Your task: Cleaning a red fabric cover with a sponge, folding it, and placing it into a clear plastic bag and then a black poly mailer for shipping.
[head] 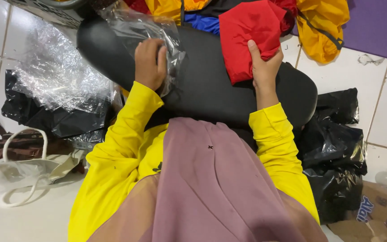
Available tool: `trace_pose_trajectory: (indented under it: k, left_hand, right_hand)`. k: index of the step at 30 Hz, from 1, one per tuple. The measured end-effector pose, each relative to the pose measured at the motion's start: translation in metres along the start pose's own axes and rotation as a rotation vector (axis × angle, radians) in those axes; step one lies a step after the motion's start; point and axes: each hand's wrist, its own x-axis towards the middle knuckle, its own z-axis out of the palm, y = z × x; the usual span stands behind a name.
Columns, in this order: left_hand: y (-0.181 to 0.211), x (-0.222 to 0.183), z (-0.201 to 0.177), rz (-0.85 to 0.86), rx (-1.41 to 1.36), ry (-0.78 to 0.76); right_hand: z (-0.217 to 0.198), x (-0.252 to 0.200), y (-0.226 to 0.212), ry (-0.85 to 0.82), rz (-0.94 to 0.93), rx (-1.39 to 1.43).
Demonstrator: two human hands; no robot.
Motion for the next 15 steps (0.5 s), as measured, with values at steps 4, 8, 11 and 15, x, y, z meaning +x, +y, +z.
trace_pose_trajectory:
  k: [4,8,11,15]
  left_hand:
    - [-0.002,-0.012,0.004,0.137,0.345,-0.445]
    - [0.009,-0.006,0.009,0.102,0.485,-0.574]
    - [-0.002,0.003,0.036,0.232,0.559,-0.336]
    - [0.033,0.026,0.032,0.195,0.301,-0.032]
  right_hand:
    - [0.001,-0.001,-0.002,-0.041,-0.004,0.003]
    - [0.002,0.001,0.000,-0.068,-0.021,0.020]
    - [0.000,0.001,0.001,-0.104,-0.045,0.043]
    - [0.000,-0.003,-0.007,-0.079,0.083,0.019]
